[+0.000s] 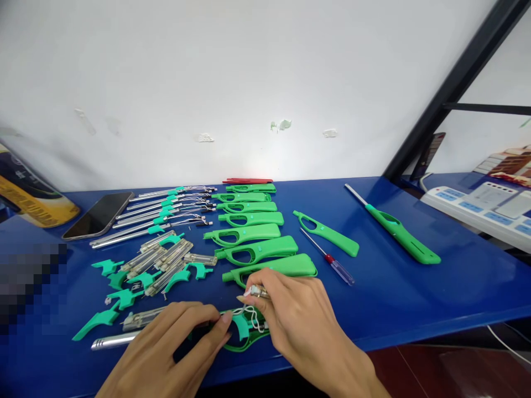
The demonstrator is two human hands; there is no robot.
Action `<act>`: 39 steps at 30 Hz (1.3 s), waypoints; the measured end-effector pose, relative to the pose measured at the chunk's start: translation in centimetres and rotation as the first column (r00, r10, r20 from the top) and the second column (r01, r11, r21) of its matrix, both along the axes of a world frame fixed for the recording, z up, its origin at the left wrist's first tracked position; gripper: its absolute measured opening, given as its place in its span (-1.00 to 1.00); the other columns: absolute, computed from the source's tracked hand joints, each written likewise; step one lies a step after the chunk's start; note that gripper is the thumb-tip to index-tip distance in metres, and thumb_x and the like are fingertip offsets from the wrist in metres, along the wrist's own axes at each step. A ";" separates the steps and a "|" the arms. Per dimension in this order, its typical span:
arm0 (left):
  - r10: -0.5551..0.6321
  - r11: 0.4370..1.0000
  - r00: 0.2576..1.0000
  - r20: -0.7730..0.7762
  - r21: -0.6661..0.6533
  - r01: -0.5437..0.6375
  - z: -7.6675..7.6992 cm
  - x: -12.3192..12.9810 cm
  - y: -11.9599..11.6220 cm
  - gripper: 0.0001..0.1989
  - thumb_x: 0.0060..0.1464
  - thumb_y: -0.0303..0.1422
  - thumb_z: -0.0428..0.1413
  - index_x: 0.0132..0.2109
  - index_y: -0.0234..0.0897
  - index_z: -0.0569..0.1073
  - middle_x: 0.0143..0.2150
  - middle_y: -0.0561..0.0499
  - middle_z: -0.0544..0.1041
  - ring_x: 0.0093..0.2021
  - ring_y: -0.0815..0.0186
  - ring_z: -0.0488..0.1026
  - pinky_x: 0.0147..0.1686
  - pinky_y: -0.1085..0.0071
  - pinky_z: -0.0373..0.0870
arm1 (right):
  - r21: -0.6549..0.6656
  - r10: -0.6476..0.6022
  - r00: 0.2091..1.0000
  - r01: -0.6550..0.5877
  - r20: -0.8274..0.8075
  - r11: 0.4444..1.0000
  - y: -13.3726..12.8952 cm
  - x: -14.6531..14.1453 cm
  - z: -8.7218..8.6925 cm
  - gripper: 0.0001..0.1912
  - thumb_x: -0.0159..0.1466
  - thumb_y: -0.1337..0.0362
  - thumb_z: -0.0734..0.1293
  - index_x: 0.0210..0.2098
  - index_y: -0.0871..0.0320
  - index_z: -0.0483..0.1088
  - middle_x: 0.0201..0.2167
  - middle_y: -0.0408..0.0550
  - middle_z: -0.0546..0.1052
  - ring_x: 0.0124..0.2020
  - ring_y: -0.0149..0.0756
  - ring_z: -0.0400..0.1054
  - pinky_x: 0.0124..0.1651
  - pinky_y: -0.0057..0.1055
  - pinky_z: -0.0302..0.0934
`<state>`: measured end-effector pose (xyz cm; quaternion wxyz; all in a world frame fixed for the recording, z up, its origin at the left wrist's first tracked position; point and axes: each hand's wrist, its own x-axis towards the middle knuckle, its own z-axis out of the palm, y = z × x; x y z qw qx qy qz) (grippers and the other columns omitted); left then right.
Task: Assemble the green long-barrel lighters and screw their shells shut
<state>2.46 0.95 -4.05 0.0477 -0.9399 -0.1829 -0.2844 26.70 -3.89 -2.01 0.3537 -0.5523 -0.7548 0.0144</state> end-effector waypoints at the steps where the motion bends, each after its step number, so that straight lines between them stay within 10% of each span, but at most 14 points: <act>1: -0.001 1.000 1.000 -0.001 0.003 0.001 0.0 0.0 0.0 -0.64 0.39 -0.62 -0.03 0.16 -0.30 0.55 -0.05 -0.05 0.59 -0.14 0.25 0.55 -0.15 0.30 0.53 | -0.004 -0.002 1.000 0.002 -0.001 1.000 0.0 0.0 0.0 -0.79 0.64 0.17 0.23 -0.11 0.05 0.41 -0.53 -0.30 0.46 -0.59 -0.44 0.31 -0.45 -0.48 0.10; 39: -0.033 0.997 0.999 -0.021 0.066 0.035 1.7 0.7 0.2 -0.55 0.51 -0.60 -0.20 0.18 -0.24 0.53 -0.06 -0.01 0.62 -0.20 0.28 0.58 -0.20 0.35 0.50 | -0.116 0.070 0.985 -0.052 0.159 0.992 -0.2 0.3 -0.7 -0.86 0.68 0.17 0.09 0.03 -0.06 0.24 -0.28 -0.35 0.64 -0.37 -0.35 0.58 -0.31 -0.40 0.24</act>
